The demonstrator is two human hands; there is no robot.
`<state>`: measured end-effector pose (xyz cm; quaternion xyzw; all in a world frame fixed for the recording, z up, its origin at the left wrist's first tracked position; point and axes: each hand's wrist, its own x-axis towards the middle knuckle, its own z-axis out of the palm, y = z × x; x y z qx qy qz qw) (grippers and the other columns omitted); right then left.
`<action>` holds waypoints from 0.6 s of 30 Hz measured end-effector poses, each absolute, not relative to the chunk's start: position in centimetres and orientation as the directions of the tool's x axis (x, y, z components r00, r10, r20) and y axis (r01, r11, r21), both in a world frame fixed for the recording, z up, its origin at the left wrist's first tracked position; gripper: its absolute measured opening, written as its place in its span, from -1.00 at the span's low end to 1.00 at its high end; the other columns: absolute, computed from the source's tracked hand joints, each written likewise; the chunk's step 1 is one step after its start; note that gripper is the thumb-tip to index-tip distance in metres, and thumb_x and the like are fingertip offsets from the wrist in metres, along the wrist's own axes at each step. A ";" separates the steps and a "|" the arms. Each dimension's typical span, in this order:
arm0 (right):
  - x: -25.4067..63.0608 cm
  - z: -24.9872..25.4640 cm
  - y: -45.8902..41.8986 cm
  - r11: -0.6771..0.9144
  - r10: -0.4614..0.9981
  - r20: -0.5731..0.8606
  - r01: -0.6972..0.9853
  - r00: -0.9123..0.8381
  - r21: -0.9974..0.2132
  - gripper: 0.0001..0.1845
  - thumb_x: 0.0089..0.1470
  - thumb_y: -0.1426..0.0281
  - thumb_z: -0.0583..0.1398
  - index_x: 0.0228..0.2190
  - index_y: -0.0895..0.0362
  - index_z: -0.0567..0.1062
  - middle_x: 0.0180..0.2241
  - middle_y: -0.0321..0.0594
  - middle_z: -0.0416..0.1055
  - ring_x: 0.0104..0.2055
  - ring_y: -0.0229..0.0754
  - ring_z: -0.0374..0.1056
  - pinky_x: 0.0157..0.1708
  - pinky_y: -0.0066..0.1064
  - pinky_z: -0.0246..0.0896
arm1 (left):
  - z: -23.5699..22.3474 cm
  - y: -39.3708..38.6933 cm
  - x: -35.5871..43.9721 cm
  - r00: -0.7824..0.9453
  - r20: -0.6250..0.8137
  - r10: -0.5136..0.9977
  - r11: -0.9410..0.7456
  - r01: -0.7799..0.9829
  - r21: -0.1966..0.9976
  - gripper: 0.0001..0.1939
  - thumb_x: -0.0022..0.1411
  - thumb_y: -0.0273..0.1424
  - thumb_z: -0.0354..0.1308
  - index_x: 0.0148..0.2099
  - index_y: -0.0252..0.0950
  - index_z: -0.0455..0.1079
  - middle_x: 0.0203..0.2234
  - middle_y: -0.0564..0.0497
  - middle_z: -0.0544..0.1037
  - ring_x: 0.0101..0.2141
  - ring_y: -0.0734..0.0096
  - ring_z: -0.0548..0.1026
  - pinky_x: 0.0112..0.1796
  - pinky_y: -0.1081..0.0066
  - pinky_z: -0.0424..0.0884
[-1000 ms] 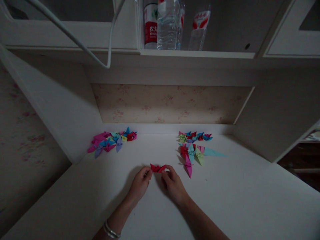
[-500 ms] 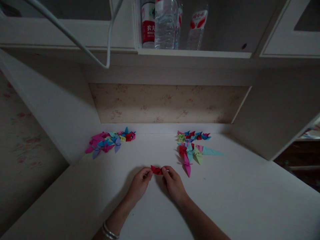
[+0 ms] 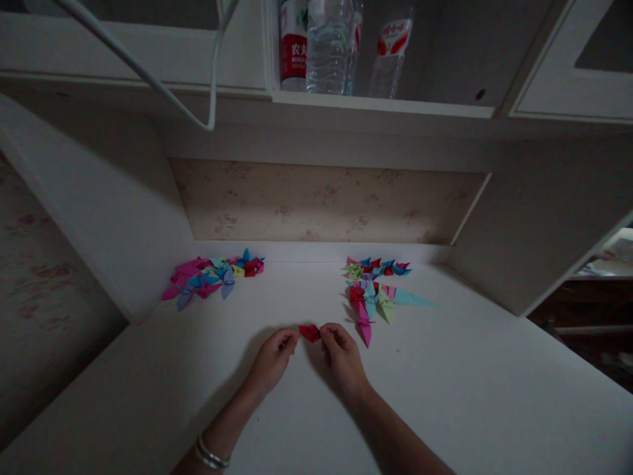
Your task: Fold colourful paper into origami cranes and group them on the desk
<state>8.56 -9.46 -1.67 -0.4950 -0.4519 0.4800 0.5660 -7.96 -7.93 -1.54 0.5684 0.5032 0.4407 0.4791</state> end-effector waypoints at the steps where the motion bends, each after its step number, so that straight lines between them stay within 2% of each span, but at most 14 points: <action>1: 8.6 -1.6 -9.5 0.057 0.989 0.040 -0.122 0.140 -0.991 -0.60 0.02 0.01 0.18 -0.39 0.12 0.42 -0.63 -0.44 0.18 -0.67 -0.37 0.04 -0.70 -0.51 -0.08 | -1.6 -7.9 -8.0 0.104 0.009 0.995 -0.025 0.148 0.989 -0.59 0.09 -0.05 0.14 -0.25 -0.31 0.48 -0.56 0.08 0.40 -0.61 0.50 0.22 -0.58 0.51 0.09; 3: 9.0 -1.1 -9.7 0.067 0.990 0.046 -0.162 0.133 -0.985 -0.60 0.01 0.02 0.20 -0.42 0.12 0.41 -0.64 -0.44 0.18 -0.67 -0.37 0.05 -0.71 -0.51 -0.06 | -1.7 -7.9 -8.0 0.103 -0.003 0.995 -0.013 0.150 0.989 -0.59 0.09 -0.05 0.13 -0.26 -0.31 0.47 -0.56 0.08 0.40 -0.61 0.49 0.22 -0.57 0.51 0.09; 8: 12.2 1.7 -9.2 0.053 0.998 0.057 -0.153 -0.018 -0.987 -0.63 -0.02 0.07 0.25 -0.43 0.13 0.43 -0.55 -0.36 0.33 -0.66 -0.36 0.18 -0.66 -0.49 0.08 | -2.0 -8.1 -8.0 0.133 0.018 0.991 -0.042 0.182 0.982 -0.67 0.12 -0.11 0.10 -0.30 -0.29 0.44 -0.56 0.10 0.36 -0.58 0.48 0.23 -0.55 0.51 0.12; 10: 14.4 3.1 -8.2 0.067 0.998 0.069 -0.155 -0.011 -0.986 -0.66 -0.01 0.10 0.26 -0.42 0.14 0.44 -0.54 -0.35 0.35 -0.65 -0.35 0.20 -0.66 -0.49 0.09 | -1.9 -8.1 -7.9 0.146 0.032 0.989 -0.060 0.198 0.978 -0.71 0.14 -0.15 0.10 -0.32 -0.28 0.43 -0.56 0.11 0.34 -0.56 0.46 0.25 -0.52 0.50 0.16; 14: 20.9 5.1 -4.1 0.120 0.984 0.098 -0.146 0.152 -0.982 -0.69 -0.09 0.17 0.31 -0.41 0.14 0.45 -0.56 -0.36 0.36 -0.66 -0.37 0.19 -0.67 -0.50 0.09 | -1.7 -8.1 -7.7 0.152 0.059 0.987 -0.092 0.220 0.971 -0.77 0.16 -0.22 0.09 -0.36 -0.27 0.44 -0.56 0.10 0.34 -0.48 0.41 0.31 -0.42 0.48 0.22; 16: 24.9 5.2 -1.4 0.131 0.956 0.106 -0.078 0.272 -0.988 -0.68 -0.14 0.19 0.33 -0.40 0.15 0.46 -0.53 -0.32 0.39 -0.66 -0.36 0.22 -0.66 -0.50 0.11 | -1.7 -7.9 -7.7 0.146 0.046 0.988 -0.080 0.234 0.969 -0.77 0.17 -0.22 0.09 -0.35 -0.26 0.44 -0.56 0.10 0.34 -0.47 0.39 0.31 -0.41 0.47 0.23; 18: 29.1 5.0 1.1 0.077 0.889 0.093 0.054 0.449 -0.996 -0.71 -0.16 0.22 0.31 -0.41 0.16 0.48 -0.48 -0.24 0.44 -0.67 -0.35 0.24 -0.66 -0.46 0.15 | -1.8 -7.7 -7.8 0.136 0.020 0.990 -0.055 0.254 0.966 -0.75 0.18 -0.20 0.08 -0.33 -0.26 0.44 -0.55 0.09 0.34 -0.47 0.38 0.31 -0.41 0.46 0.22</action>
